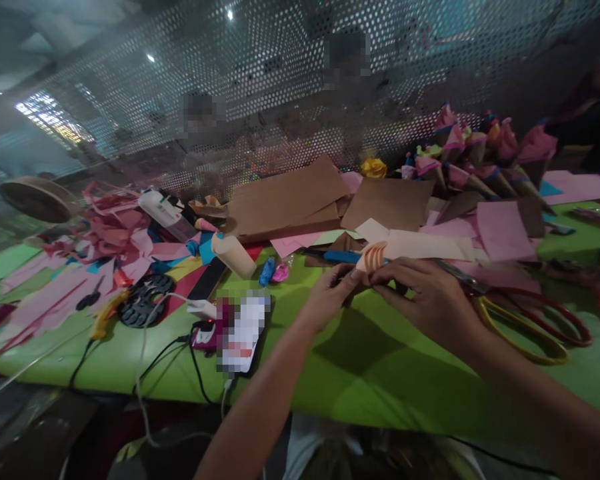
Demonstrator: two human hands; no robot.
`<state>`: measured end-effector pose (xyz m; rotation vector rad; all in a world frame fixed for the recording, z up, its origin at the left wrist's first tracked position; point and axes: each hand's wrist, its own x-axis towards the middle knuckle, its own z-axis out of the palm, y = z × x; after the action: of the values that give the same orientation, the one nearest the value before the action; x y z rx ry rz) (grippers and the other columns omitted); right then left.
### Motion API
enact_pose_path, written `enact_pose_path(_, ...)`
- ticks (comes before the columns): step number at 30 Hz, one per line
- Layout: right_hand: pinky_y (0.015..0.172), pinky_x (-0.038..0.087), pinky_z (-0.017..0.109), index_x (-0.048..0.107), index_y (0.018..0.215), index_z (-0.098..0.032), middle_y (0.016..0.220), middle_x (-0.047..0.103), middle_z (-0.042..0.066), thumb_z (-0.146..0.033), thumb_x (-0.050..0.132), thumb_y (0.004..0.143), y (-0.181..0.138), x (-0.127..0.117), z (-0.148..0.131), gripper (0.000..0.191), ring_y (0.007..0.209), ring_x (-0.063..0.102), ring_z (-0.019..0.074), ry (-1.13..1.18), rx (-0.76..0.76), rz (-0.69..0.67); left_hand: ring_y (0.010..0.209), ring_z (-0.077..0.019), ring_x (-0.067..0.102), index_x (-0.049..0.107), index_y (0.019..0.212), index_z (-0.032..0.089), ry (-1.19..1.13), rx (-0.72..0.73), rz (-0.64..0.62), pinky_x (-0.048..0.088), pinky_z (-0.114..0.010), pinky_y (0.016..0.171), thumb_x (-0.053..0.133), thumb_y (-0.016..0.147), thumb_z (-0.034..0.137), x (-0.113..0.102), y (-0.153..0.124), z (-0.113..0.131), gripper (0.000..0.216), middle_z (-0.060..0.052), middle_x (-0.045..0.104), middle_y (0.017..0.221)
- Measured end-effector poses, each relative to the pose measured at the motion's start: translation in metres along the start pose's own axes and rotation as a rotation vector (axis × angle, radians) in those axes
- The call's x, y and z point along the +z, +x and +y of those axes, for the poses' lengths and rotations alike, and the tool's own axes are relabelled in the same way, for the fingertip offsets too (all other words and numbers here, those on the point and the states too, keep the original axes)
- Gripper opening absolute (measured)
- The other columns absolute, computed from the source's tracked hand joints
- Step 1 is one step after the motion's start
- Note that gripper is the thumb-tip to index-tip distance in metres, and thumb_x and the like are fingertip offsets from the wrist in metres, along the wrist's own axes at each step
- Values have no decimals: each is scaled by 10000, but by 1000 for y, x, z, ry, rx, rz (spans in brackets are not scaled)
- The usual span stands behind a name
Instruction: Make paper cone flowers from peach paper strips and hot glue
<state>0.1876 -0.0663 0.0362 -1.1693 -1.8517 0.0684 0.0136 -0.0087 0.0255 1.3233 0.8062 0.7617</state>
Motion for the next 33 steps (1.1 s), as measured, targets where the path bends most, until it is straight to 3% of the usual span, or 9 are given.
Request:
enact_pose_path(13, 669, 543, 304, 681, 856, -240, 826, 760, 37, -180, 598, 928, 1, -5, -3, 124, 738, 712, 189, 3, 42, 0, 601, -86, 399, 640, 916, 171, 128, 34, -9, 310, -237, 565, 627, 838, 663, -2, 0, 0, 498, 21, 527, 721)
enact_pose_path(33, 666, 523, 308, 631, 878, -236, 844, 723, 49, -190, 556, 969, -2, 3, 1, 126, 768, 691, 201, -99, 13, -73, 588, -85, 385, 631, 912, 171, 45, -1, 28, 302, -241, 558, 643, 803, 700, 3, 0, -1, 541, 45, 471, 680)
